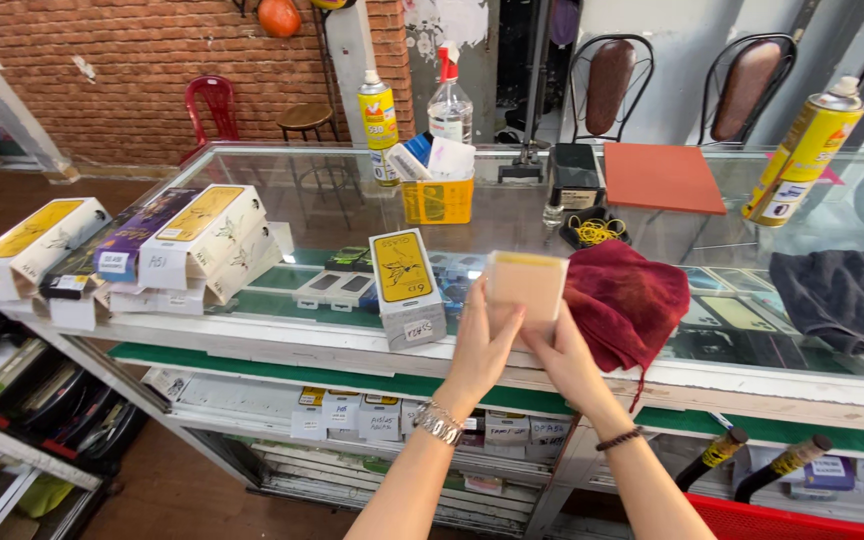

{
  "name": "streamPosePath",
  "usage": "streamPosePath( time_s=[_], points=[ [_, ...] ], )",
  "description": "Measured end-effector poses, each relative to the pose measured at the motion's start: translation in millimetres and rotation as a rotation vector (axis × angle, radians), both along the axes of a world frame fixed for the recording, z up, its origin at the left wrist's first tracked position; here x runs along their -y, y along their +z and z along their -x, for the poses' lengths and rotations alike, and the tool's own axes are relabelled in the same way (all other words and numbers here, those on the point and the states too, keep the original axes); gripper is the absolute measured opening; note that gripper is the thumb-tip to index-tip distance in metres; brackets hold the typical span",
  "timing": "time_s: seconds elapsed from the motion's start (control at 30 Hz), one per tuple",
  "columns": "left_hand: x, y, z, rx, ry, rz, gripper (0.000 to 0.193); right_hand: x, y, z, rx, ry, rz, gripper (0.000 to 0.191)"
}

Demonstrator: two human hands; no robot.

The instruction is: The person wipes phone boxes with a red cloth on a glass display counter, opens some boxes to handle the paper inserts inside, and places the boxes back on the counter and lower shelf. They repeat the wiping and repositioning across several boxes.

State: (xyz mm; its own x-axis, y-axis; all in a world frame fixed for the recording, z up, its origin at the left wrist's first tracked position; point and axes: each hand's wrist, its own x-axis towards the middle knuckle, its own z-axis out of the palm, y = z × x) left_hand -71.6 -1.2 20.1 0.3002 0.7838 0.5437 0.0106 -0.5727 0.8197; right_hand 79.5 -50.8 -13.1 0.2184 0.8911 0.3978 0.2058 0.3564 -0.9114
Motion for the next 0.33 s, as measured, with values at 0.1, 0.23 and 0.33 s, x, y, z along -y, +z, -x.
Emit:
streamPosePath(
  time_s=[0.1,0.23,0.33],
  points=[
    [-11,13,59,-0.201,0.223,-0.307,0.074,15,10,4,-0.141,-0.03,0.052,0.048],
    [-26,27,142,-0.925,0.522,-0.498,0.103,42,9,13,-0.559,0.008,0.275,0.051],
    [-32,19,144,-0.972,0.402,-0.629,0.108,50,-4,27,-0.534,0.009,0.333,0.06]
  ],
)
